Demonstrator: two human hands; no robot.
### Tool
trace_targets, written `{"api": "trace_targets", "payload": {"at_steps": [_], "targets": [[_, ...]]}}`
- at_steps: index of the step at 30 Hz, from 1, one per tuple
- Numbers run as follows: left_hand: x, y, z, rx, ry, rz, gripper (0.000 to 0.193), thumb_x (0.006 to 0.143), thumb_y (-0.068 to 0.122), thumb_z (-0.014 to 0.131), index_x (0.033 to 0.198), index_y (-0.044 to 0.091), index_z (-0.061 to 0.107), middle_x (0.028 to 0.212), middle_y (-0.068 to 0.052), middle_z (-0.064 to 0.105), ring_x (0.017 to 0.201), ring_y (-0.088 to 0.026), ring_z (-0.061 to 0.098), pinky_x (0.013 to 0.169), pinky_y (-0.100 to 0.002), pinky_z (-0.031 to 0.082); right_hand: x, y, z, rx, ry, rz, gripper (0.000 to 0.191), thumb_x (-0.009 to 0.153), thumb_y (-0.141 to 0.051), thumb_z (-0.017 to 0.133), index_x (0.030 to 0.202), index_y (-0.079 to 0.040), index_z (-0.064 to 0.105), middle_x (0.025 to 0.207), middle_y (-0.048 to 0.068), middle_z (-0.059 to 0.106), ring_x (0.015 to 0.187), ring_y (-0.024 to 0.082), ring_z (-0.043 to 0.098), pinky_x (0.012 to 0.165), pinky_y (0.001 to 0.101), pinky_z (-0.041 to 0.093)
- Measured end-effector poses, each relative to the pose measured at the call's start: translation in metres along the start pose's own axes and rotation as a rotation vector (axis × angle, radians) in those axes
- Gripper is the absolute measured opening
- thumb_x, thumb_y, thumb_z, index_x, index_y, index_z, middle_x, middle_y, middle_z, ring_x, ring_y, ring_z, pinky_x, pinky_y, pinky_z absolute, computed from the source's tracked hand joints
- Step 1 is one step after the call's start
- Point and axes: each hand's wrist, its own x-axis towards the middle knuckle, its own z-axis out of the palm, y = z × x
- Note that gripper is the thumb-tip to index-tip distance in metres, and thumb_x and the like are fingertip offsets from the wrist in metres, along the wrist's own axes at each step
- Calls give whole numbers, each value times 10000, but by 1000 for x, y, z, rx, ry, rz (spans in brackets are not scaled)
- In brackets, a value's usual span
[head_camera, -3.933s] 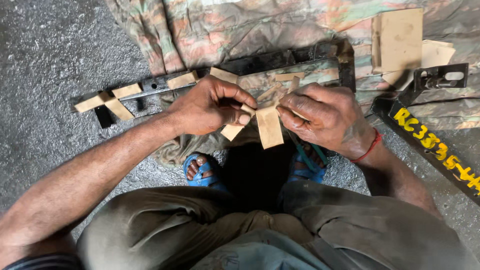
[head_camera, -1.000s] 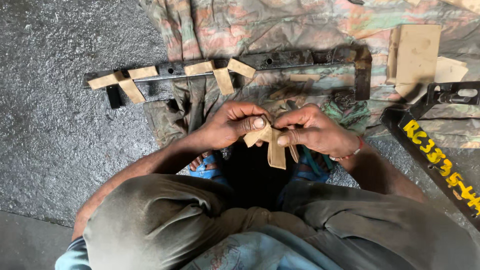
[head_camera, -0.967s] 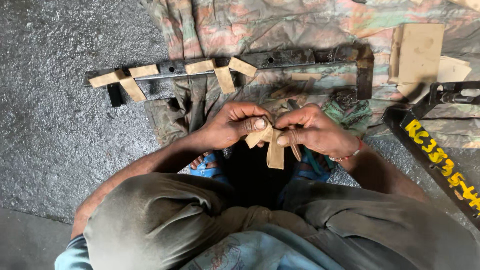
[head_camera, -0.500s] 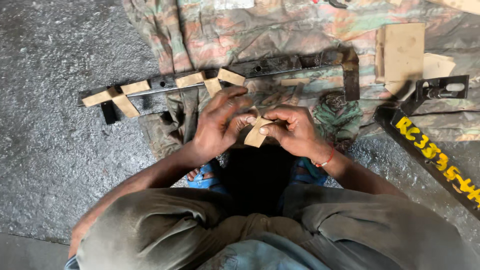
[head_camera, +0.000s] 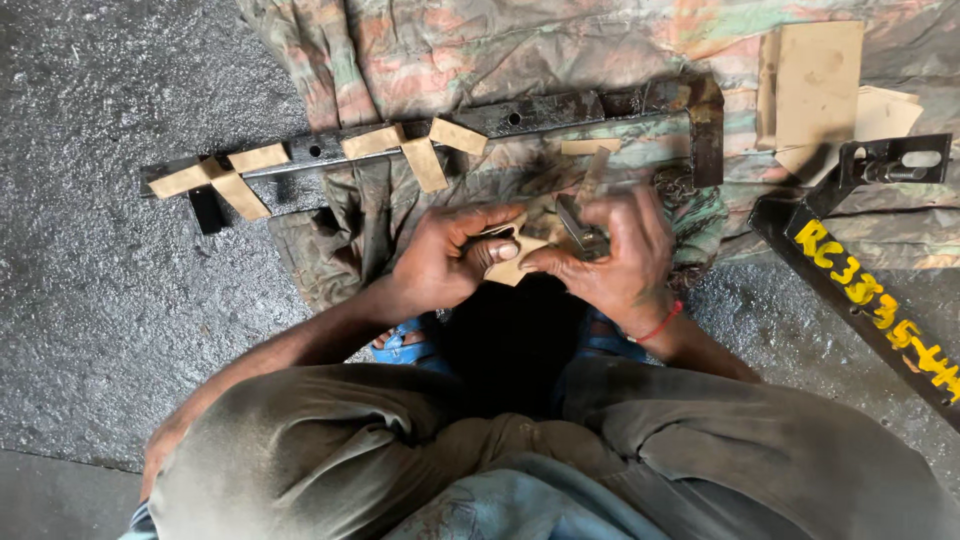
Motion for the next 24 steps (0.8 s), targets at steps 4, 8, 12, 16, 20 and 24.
{"api": "trace_targets", "payload": {"at_steps": [4,8,12,16,20,24], "targets": [[4,8,2,104,111,166,348,977,86,733,1297,-24,651,1226,-207,726,1119,-310,741,951,-365,584,4,1,-2,4,-169,77,500,832,-401,891,1087,-16,700,861,105,682,749,284,690,665,403,555],[12,20,4,70,135,194,355,1018,100,684,1347,-18,625,1258,-182,684,1129,-314,716,975,-359,574,1,-4,13,244,-176,91,347,976,-194,759,1222,31,664,1040,166,717,928,343,733,790,404,589],[13,26,3,391,333,505,286,964,79,690,1230,13,606,1239,-264,548,1109,-430,583,970,-450,496,-3,-2,18,518,-132,206,216,991,-95,729,1156,30,669,1025,157,739,889,295,774,784,363,601],[8,26,4,149,148,269,342,1054,128,641,1378,24,605,1247,-149,647,1116,-311,648,998,-402,532,1,-1,20,474,-94,65,182,965,-90,747,1097,19,683,978,163,727,878,312,755,810,375,600],[7,23,8,43,108,22,307,1091,137,580,1378,34,620,1234,-137,678,1121,-290,667,999,-388,534,7,-5,30,449,-76,87,128,980,-115,717,1065,-21,700,1006,155,744,900,317,749,798,372,586],[10,16,8,62,85,107,404,1065,119,590,1433,-39,534,1264,-196,608,1177,-357,604,1025,-431,463,5,7,34,354,-4,109,192,978,-187,748,1075,-30,694,995,136,742,912,307,751,803,383,581]]}}
